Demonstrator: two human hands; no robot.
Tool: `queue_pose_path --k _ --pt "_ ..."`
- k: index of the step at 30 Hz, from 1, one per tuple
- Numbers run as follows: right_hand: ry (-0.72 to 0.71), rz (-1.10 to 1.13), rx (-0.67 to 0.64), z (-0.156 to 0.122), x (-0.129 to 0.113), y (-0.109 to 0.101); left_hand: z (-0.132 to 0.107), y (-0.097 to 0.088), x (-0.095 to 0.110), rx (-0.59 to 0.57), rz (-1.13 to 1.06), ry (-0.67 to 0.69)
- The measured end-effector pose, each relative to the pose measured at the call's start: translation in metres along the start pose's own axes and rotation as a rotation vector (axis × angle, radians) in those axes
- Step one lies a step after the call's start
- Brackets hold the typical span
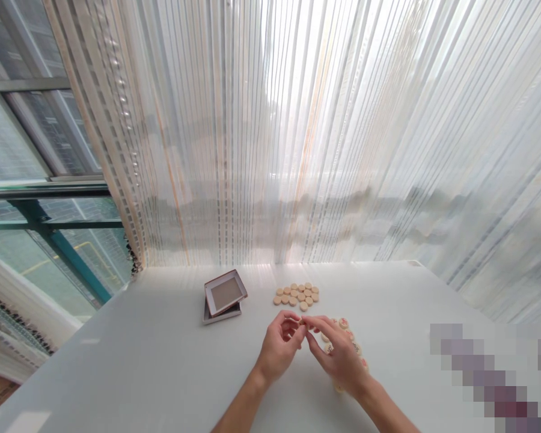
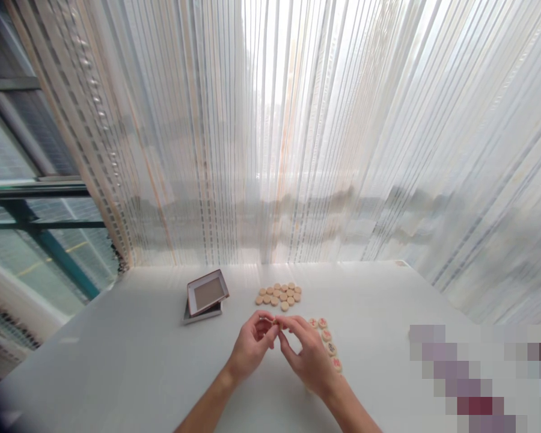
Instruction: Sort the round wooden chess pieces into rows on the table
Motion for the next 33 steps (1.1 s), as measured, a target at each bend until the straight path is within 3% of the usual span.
queue_pose_path --k 4,13,22,27,33 --pt "-0.003 0.002 -0.009 -0.002 0.0 0.001 0.0 -0.003 0.001 0.032 0.038 0.016" --pt "-0.009 -0.015 0.001 0.0 -0.002 -0.001 -0.003 0.007 0.009 -0.018 0.028 0.033" --pt "0.148 0.117 0.013 0.0 0.007 -0.006 -0.004 0.008 0.011 -0.037 0.081 0.035" --pt "0.157 0.153 0.002 0.001 0.009 -0.006 -0.006 0.007 0.009 -0.043 0.108 0.039" --pt "0.206 0.169 0.002 0.001 0.014 -0.007 -0.009 0.01 0.021 -0.049 0.244 0.044"
Point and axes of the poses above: each hand's wrist, its own z-axis towards the middle knuckle, its own y-axis out of the palm, x = y × z, the point moved 9 cm from there along z, towards the middle knuckle, and after that the axes turned 7 degrees about -x, right-handed, at the moved point
